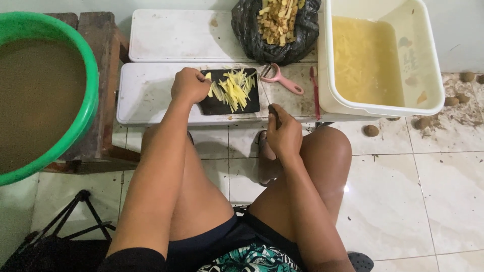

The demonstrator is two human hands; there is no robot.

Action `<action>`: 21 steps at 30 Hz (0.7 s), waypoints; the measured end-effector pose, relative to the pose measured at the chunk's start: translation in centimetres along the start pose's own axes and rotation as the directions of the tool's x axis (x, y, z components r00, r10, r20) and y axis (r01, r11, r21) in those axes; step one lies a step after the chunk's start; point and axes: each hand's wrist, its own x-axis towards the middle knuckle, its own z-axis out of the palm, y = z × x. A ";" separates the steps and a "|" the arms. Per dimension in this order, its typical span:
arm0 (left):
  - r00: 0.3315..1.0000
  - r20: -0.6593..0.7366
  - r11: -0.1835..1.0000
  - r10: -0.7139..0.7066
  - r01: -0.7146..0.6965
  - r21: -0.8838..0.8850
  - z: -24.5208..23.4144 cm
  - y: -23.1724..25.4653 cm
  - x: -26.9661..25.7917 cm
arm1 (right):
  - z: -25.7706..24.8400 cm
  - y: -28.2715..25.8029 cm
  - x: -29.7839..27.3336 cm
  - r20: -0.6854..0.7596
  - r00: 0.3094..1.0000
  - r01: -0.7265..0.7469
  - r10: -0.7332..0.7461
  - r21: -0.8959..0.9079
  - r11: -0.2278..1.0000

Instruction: A person is julienning potatoes using a knife on a small cutting board and then placing the strips into a container of water.

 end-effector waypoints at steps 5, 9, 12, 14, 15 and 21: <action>1.000 0.024 0.999 -0.020 0.019 0.036 0.4 -0.7 0.7 | -0.3 -0.8 -0.5 0.023 0.999 0.029 -0.029 -0.009 1.000; 0.998 0.048 0.998 -0.037 0.034 0.055 1.1 -1.7 1.1 | -0.6 -0.9 -0.7 -0.014 1.000 0.023 -0.023 0.029 0.999; 0.997 0.033 0.996 -0.074 0.073 0.045 -0.6 0.3 -0.4 | 0.1 0.3 -0.4 -0.033 0.999 0.031 -0.026 0.159 0.987; 0.995 0.025 0.995 -0.092 0.091 0.047 1.3 -3.1 2.3 | 0.7 -0.7 -1.4 -0.013 0.999 0.036 -0.034 0.213 0.976; 0.994 0.018 0.993 -0.107 0.106 0.048 2.2 -4.8 3.6 | 1.0 -1.3 -1.9 0.003 0.999 0.039 -0.041 0.266 0.963; 0.989 0.046 0.988 -0.143 0.140 0.066 1.5 -5.0 3.6 | 5.9 -0.6 -4.3 0.171 0.983 -0.002 -0.065 0.363 0.932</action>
